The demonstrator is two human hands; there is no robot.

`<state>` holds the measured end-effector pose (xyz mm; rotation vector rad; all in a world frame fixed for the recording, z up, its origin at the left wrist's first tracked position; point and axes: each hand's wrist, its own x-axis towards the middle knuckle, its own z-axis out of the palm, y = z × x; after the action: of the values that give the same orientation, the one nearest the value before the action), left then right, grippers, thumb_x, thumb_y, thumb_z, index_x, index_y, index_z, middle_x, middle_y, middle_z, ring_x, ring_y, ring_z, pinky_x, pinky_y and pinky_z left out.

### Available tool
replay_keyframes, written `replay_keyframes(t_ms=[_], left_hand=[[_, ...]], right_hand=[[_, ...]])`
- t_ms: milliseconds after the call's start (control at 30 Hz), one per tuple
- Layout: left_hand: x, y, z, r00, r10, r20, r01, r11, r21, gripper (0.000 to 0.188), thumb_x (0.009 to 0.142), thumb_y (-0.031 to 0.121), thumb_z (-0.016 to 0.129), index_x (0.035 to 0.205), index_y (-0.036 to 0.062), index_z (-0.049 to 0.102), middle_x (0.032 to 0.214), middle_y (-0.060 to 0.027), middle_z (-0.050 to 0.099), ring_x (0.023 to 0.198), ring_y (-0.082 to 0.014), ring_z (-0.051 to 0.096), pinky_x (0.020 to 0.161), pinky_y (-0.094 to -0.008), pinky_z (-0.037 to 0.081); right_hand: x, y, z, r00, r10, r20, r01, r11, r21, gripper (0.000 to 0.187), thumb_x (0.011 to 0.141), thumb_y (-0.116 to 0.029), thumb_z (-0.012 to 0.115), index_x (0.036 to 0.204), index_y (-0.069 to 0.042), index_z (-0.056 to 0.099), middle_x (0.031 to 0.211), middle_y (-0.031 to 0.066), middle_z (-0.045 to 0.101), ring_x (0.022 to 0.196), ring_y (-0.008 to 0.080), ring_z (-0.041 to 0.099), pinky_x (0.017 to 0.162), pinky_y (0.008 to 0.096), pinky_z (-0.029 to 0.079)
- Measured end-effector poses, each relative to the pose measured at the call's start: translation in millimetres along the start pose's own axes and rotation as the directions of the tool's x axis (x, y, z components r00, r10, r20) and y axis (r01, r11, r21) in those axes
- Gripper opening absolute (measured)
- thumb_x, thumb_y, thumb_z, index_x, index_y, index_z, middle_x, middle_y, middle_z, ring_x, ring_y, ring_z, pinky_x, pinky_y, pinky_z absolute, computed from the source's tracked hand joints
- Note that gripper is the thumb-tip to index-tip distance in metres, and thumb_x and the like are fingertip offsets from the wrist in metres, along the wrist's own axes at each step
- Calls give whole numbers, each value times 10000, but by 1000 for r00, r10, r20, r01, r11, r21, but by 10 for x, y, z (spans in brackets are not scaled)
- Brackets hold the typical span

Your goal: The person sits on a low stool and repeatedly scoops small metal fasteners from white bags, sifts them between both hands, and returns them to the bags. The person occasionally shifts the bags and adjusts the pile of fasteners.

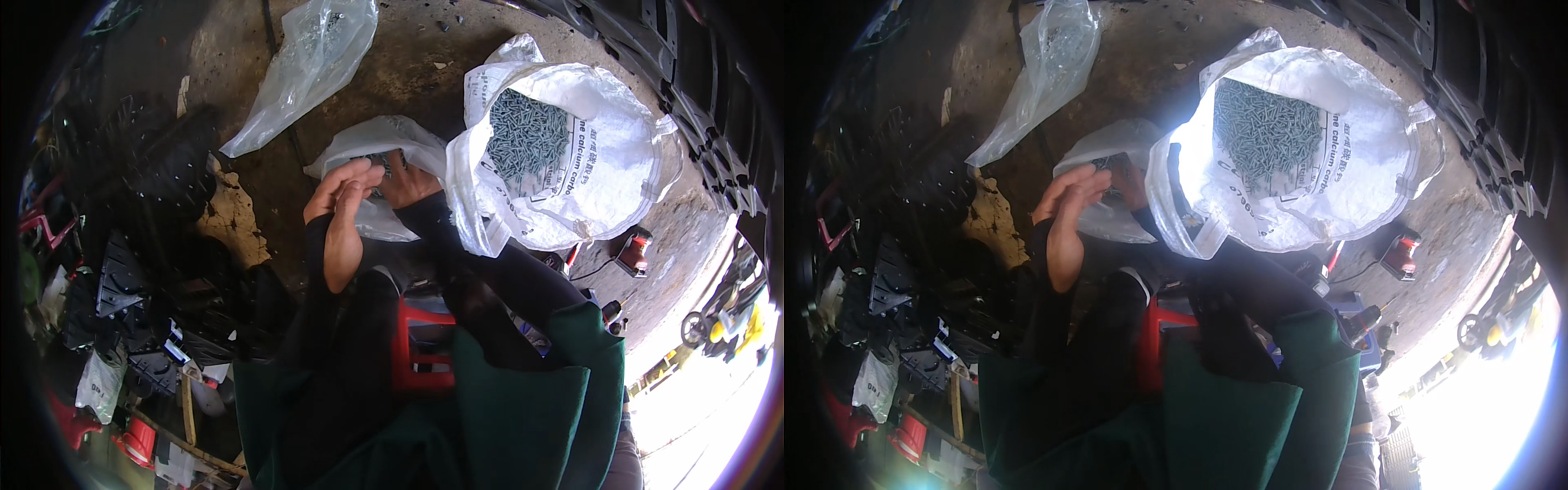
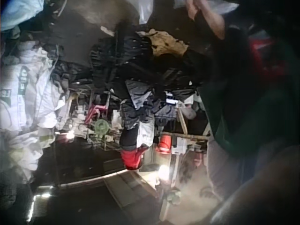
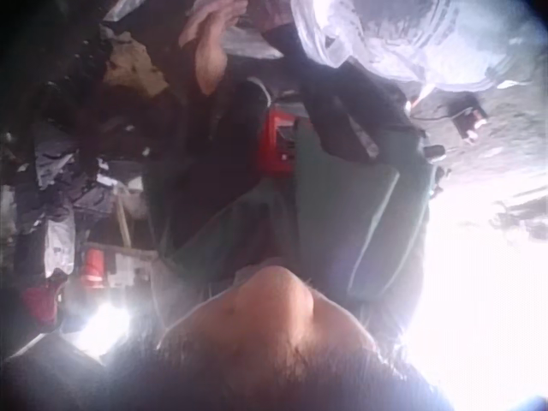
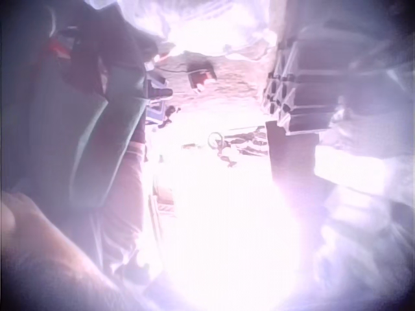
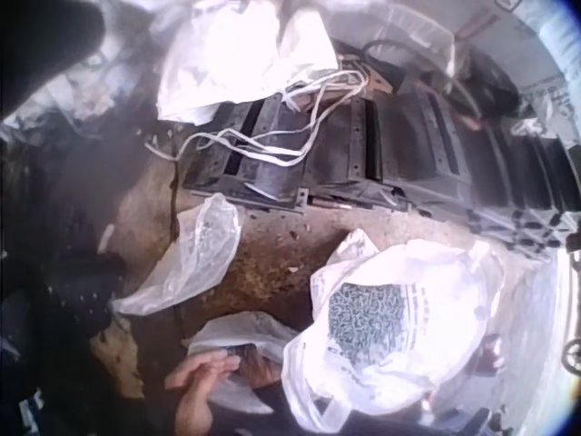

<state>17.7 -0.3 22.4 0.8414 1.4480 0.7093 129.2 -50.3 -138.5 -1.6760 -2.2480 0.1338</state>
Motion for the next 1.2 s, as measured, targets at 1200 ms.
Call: replay_keyframes(t_ms=[1200], left_hand=[[65, -229, -26, 895, -278, 350, 447, 570, -690, 377, 979, 204, 429, 1223, -65, 530, 1187, -170, 608, 1070, -238, 591, 950, -362, 445]], right_hand=[[505, 297, -1543, 419, -75, 905, -611, -760, 220, 525, 904, -221, 482, 1307, 111, 425, 1298, 277, 517, 1186, 444, 529, 1053, 511, 405]])
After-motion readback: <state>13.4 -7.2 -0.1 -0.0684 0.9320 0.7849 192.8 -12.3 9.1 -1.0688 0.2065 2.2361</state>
